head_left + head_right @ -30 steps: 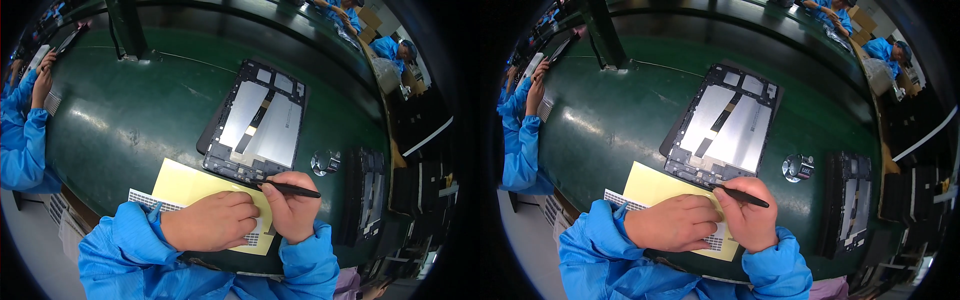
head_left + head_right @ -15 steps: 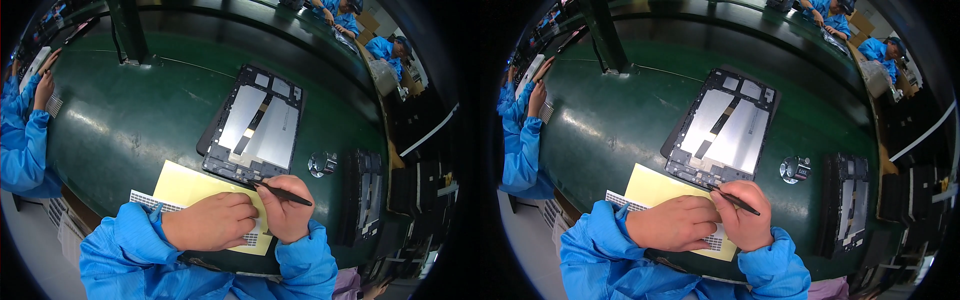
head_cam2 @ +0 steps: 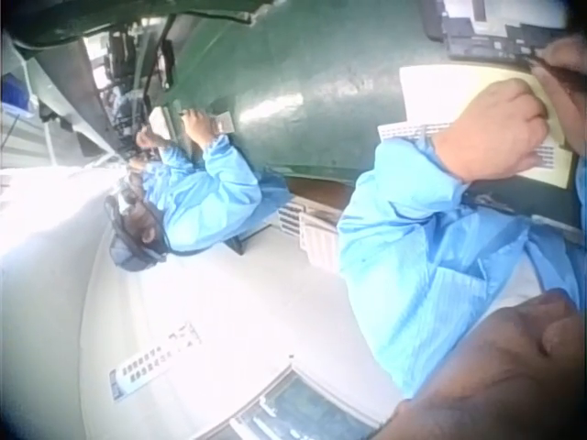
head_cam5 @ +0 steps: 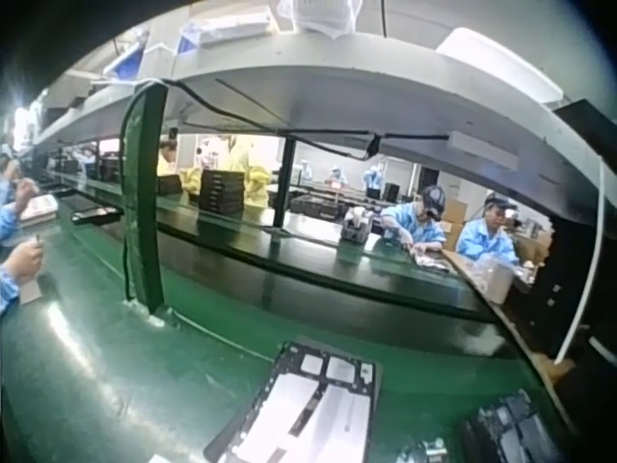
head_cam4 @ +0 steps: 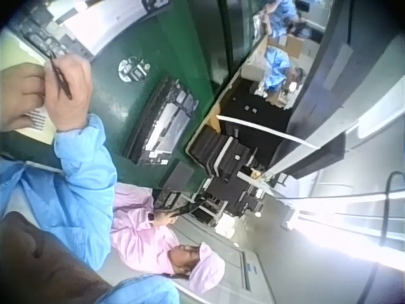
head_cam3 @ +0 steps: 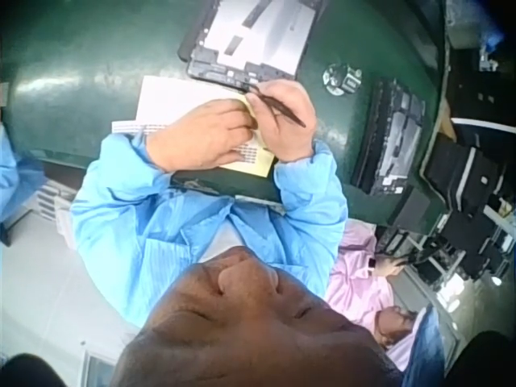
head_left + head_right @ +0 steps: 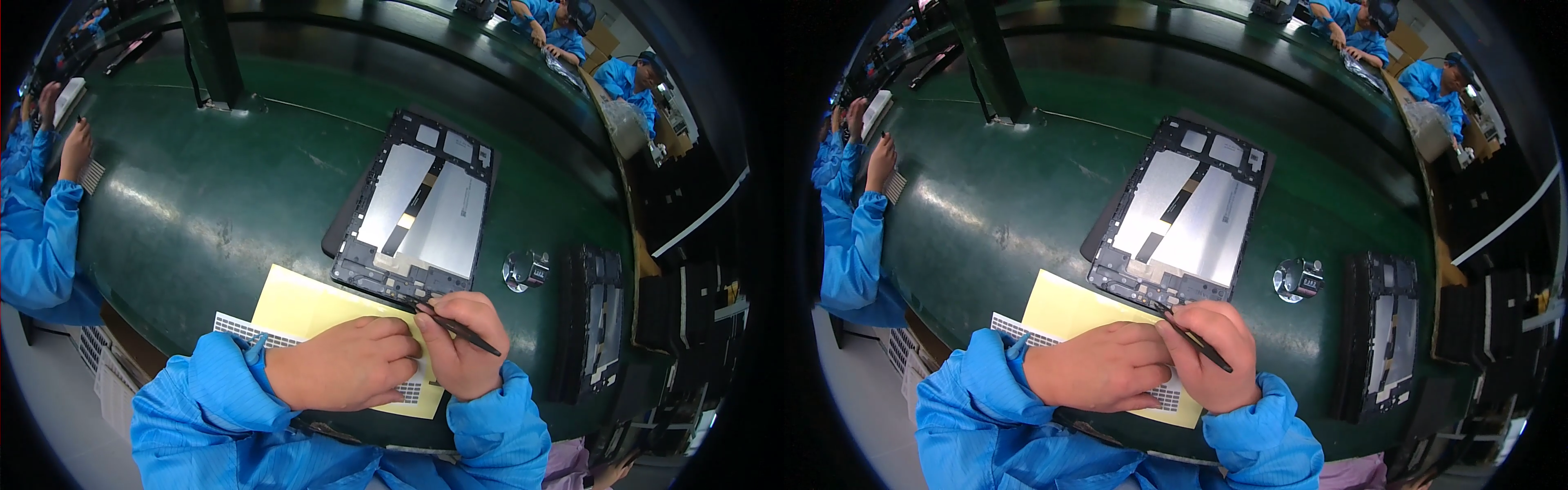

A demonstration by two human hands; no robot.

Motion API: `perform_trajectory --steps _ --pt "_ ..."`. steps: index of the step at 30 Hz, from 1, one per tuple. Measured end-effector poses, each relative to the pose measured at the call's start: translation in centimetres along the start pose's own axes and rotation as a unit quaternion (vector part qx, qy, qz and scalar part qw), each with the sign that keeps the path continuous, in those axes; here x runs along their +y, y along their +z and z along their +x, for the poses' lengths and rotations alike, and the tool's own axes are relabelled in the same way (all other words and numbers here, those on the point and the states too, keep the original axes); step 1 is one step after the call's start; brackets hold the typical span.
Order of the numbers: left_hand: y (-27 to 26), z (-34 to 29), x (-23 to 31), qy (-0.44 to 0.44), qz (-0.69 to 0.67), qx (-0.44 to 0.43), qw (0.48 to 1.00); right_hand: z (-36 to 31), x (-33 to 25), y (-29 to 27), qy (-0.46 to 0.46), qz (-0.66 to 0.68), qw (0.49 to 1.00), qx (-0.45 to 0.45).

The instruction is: The person assembles internal components into tablet chassis and applies identification labels to the chassis with a precision pen.

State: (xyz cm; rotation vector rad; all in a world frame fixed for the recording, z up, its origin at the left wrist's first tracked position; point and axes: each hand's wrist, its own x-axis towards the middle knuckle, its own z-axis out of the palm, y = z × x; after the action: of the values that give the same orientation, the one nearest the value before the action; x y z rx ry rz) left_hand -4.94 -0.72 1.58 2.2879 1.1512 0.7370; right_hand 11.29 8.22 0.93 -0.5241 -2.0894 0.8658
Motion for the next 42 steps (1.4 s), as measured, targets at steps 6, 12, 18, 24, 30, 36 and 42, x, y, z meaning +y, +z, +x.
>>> perform_trajectory --steps 6,12,18,24,30,36,42 --pt "-0.1 0.1 -0.1 0.009 0.005 0.006 1.000 0.4 -0.1 -0.1 0.030 0.031 0.999 -0.008" --pt "-1.3 -0.1 -0.1 0.019 -0.009 0.117 0.993 0.6 0.0 -1.9 0.035 0.030 0.994 0.104" --pt "-2.4 -0.5 -2.2 -0.143 0.100 0.362 0.916 0.0 0.8 -2.1 0.113 -0.091 0.986 0.077" --pt "-2.7 -0.2 -2.4 -0.298 -0.061 0.389 0.870 -0.6 2.8 -1.2 0.152 -0.010 0.984 0.093" --pt "-3.5 0.4 -3.8 -0.395 -0.060 0.364 0.841 0.0 1.8 -1.8 0.150 -0.027 0.986 0.075" --pt "-3.1 1.3 -4.1 -0.404 -0.157 0.402 0.806 0.0 3.6 -1.6 0.147 0.028 0.981 0.125" --pt "-4.3 2.7 -1.5 -0.364 -0.498 0.353 0.703 -0.6 4.3 -1.8 0.151 0.068 0.982 0.092"
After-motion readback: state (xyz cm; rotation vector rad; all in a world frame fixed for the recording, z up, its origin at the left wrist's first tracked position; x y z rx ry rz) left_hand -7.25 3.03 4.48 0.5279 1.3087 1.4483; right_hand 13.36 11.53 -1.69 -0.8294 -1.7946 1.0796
